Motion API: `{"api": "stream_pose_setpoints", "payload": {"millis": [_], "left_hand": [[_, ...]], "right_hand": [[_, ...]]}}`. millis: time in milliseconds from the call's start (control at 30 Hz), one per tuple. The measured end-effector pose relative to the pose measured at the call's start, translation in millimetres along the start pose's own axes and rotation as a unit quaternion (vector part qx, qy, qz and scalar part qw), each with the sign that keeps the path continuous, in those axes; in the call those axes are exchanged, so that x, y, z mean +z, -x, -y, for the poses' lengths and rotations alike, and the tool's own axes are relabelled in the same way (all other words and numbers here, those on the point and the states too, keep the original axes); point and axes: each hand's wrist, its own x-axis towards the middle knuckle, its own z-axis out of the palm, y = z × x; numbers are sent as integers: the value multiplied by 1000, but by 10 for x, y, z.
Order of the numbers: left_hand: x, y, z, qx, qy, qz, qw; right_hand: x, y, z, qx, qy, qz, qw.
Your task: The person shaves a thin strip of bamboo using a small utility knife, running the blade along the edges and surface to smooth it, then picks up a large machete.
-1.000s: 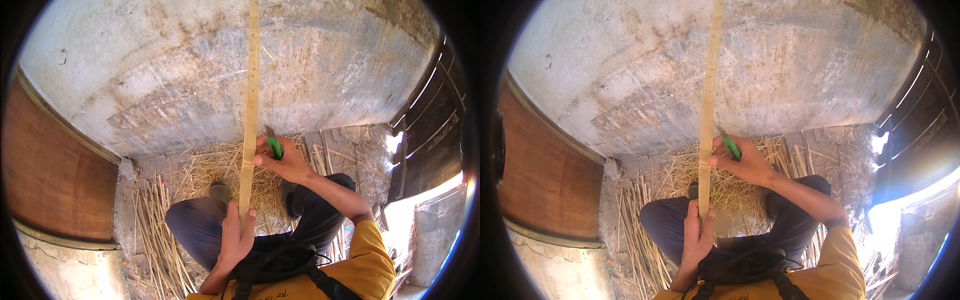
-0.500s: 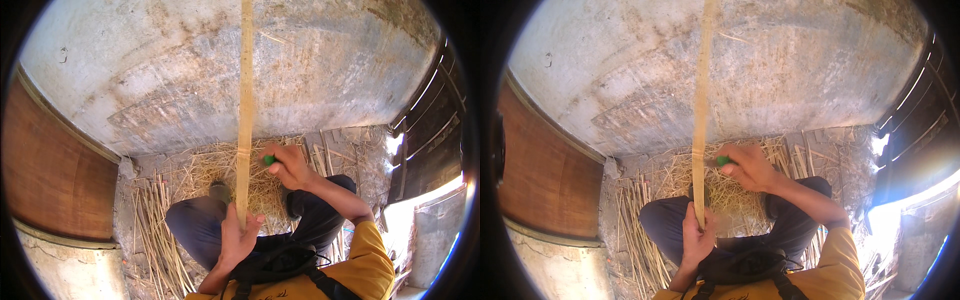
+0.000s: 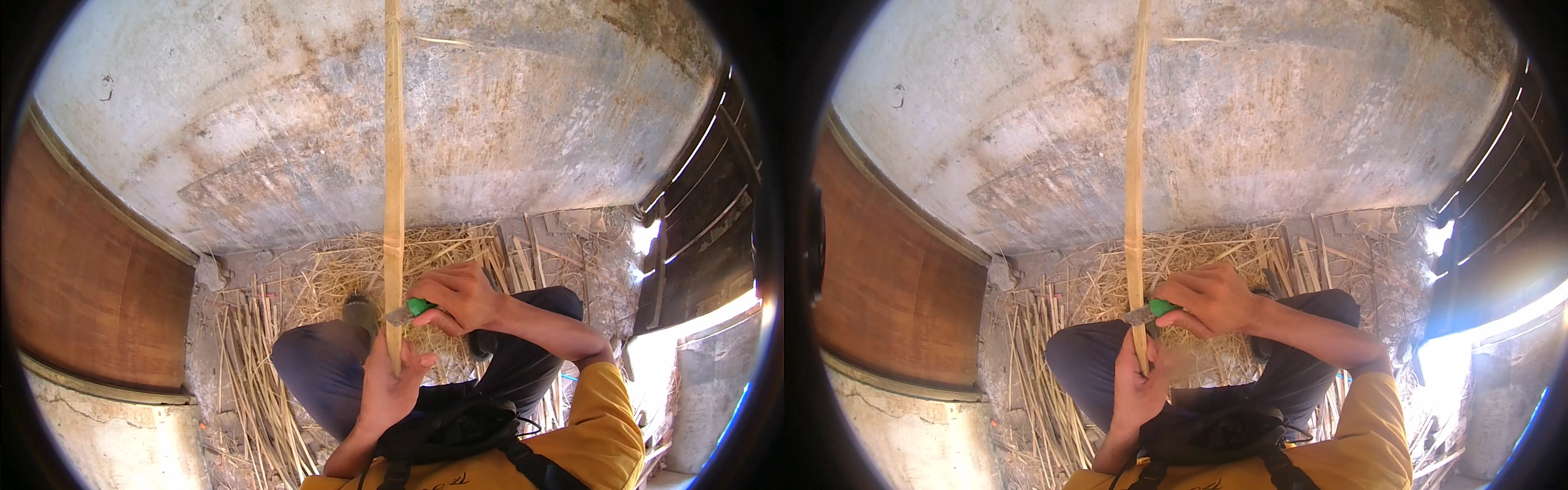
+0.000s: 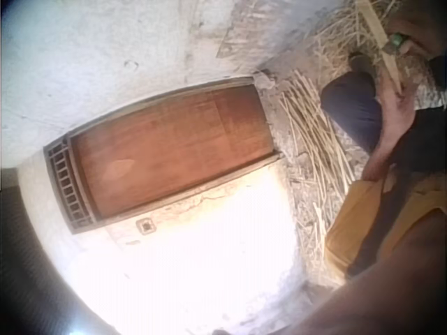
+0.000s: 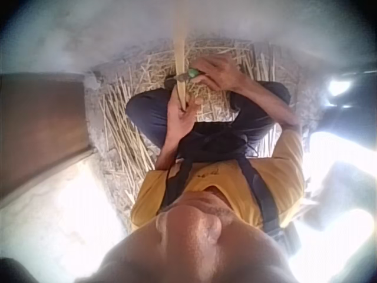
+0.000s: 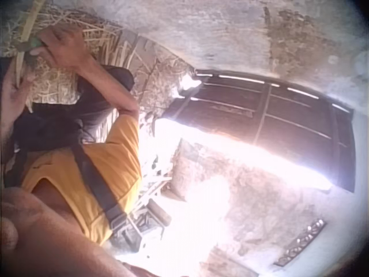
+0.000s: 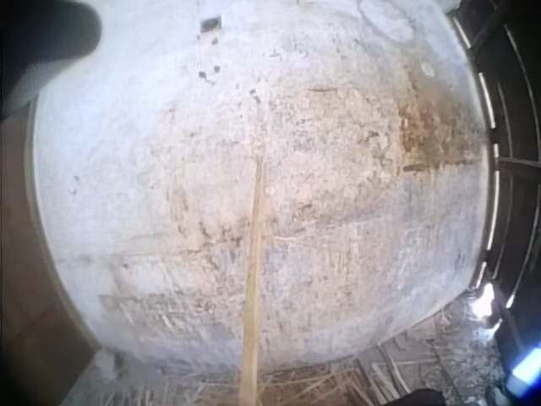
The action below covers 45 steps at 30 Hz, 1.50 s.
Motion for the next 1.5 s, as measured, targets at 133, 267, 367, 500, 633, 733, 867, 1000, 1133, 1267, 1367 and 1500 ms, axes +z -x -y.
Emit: {"api": "stream_pose_setpoints", "payload": {"millis": [133,267,367,500,633,733,867,1000,1133,1267,1367,1500], "left_hand": [[-14,15,37,-19,5,23,1000],[19,25,12,-30,52,16,998],[-2,30,41,-12,21,26,999],[18,21,33,-30,44,20,998],[87,157,70,-19,-17,12,1000],[104,353,36,-21,-67,56,996],[105,440,-24,-42,-100,115,987],[107,289,-200,44,-88,28,995],[73,95,-184,91,-89,-30,991],[48,18,-144,82,-127,-55,987],[45,-16,-121,73,-116,-59,989],[68,-19,-103,60,-116,-36,991]], "right_hand": [[7,4,-5,-13,11,-21,1000],[8,-5,18,-1,40,-27,999],[6,-6,7,4,49,-34,998],[-19,-15,-16,3,51,-38,998],[-145,-75,-167,189,84,-54,977],[-534,-251,-524,312,108,-133,935],[-537,-10,-771,358,-96,-276,887],[-463,5,-679,356,-118,-209,903],[-333,81,-535,333,-131,-123,926],[-165,151,-354,199,-55,-73,976],[-111,95,-212,88,-73,6,993],[-16,18,-134,30,-106,11,994]]}}
